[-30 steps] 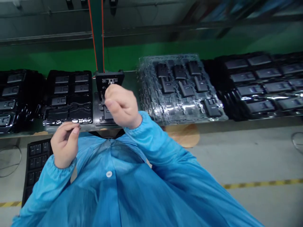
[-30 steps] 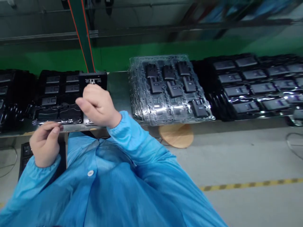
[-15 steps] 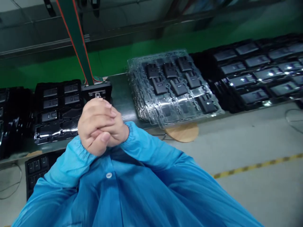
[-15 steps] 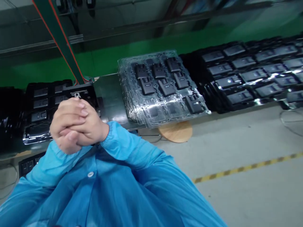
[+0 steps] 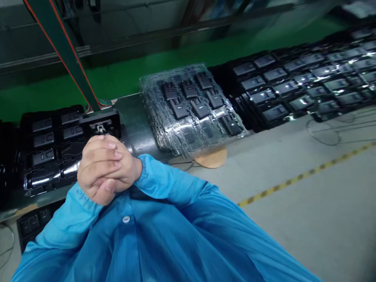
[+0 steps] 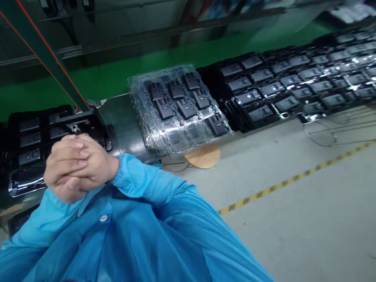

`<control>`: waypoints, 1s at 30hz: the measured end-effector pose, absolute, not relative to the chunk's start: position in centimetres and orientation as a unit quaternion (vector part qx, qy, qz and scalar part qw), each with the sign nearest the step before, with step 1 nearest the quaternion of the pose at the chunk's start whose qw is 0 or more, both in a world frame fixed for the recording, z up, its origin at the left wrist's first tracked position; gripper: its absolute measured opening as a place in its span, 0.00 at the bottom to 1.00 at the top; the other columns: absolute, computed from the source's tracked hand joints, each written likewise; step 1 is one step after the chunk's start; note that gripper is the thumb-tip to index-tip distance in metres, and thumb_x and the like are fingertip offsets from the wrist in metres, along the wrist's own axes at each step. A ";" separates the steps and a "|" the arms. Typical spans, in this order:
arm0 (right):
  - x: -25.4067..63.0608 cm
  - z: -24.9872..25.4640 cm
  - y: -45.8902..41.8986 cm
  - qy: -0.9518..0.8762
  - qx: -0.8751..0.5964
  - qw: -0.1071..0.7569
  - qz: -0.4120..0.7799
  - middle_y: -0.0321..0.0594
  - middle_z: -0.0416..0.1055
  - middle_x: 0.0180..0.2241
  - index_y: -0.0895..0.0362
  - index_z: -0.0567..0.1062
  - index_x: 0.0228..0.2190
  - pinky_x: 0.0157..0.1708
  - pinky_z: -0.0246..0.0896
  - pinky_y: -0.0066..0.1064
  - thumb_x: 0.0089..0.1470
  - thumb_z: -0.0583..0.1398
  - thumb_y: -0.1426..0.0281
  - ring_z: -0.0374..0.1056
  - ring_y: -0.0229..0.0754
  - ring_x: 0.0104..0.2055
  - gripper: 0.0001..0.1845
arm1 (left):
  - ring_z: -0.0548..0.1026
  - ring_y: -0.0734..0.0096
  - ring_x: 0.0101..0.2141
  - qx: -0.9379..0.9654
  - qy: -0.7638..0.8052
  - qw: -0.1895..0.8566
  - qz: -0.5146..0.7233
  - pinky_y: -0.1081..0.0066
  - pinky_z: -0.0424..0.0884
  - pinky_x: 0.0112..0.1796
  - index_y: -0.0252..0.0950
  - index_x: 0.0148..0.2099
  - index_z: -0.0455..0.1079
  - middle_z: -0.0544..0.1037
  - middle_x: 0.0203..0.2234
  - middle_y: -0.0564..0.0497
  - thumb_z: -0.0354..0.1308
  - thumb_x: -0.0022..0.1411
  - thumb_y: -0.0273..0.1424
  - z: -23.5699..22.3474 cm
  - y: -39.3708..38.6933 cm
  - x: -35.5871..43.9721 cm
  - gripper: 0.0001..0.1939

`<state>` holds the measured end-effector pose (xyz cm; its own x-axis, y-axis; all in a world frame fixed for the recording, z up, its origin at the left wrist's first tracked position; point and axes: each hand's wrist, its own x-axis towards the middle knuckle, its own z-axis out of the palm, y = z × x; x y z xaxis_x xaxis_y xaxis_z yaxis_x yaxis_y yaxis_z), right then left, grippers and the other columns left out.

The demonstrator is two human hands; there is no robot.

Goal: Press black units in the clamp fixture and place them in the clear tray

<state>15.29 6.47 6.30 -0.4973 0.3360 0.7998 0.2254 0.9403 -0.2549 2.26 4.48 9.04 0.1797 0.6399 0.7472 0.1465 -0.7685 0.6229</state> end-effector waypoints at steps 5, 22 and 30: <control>15.2 9.2 6.3 -0.870 -0.174 0.454 0.079 0.38 0.69 0.35 0.53 0.76 0.33 0.58 0.67 0.47 0.73 0.54 0.59 0.69 0.46 0.49 0.19 | 0.79 0.50 0.53 0.732 0.210 0.186 0.621 0.49 0.74 0.59 0.46 0.58 0.79 0.82 0.50 0.47 0.60 0.66 0.50 12.0 4.8 2.9 0.24; 18.7 8.7 8.9 -0.594 -0.483 0.611 0.201 0.40 0.71 0.39 0.53 0.71 0.36 0.51 0.66 0.40 0.74 0.53 0.60 0.69 0.44 0.45 0.15 | 0.83 0.60 0.37 0.625 0.704 0.300 0.155 0.67 0.70 0.37 0.40 0.44 0.76 0.86 0.36 0.48 0.63 0.66 0.40 3.3 2.6 -0.8 0.10; 20.5 0.4 0.1 -0.575 -0.557 0.492 0.343 0.38 0.73 0.31 0.53 0.73 0.29 0.38 0.62 0.36 0.64 0.58 0.65 0.69 0.44 0.35 0.11 | 0.79 0.65 0.28 0.560 0.713 0.365 0.211 0.69 0.69 0.31 0.34 0.50 0.77 0.84 0.29 0.49 0.64 0.65 0.41 3.4 5.1 -0.2 0.17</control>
<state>20.54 0.10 0.44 0.1033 0.9776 0.1833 0.3029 0.1446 -0.9420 -0.20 5.07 3.38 -0.1060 0.9525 -0.2856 0.6448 0.2845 0.7095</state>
